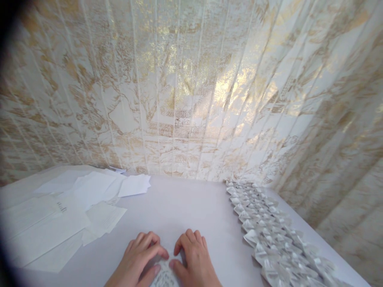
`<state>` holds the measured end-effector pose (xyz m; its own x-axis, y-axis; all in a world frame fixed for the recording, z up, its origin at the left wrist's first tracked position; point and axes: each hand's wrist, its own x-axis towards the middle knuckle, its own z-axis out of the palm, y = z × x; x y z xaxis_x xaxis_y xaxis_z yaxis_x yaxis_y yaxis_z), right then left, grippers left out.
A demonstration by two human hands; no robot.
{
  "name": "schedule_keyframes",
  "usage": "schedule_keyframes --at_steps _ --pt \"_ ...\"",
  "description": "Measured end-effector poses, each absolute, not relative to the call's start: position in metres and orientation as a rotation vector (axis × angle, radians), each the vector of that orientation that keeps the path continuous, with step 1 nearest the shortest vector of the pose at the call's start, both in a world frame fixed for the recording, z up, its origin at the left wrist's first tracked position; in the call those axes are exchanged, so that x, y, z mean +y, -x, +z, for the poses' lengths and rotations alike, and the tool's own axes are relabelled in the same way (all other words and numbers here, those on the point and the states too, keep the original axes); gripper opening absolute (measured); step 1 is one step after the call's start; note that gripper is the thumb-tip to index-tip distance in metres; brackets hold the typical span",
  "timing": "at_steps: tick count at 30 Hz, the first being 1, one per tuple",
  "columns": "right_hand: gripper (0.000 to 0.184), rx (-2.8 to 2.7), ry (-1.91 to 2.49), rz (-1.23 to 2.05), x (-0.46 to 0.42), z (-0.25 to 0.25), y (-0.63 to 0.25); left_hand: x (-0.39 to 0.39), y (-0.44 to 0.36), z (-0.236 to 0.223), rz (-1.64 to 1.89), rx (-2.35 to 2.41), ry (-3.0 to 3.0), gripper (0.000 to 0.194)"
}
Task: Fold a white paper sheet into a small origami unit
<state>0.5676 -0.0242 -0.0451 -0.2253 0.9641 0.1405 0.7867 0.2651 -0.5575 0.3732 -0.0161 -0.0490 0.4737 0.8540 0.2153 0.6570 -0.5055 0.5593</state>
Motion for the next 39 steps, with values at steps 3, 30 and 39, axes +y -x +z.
schedule_keyframes --at_steps 3,30,39 --pt "0.031 -2.128 1.562 0.722 -0.024 -0.032 -0.573 -0.017 -0.375 -0.045 0.627 1.291 -2.295 0.035" --pt "0.063 -2.236 1.233 0.439 -0.039 -0.060 -0.555 -0.030 -0.366 -0.031 1.061 0.963 -1.975 0.010" --pt "0.072 -2.266 1.184 0.349 -0.009 -0.087 -0.559 -0.010 -0.360 -0.043 1.084 0.935 -1.954 0.017"
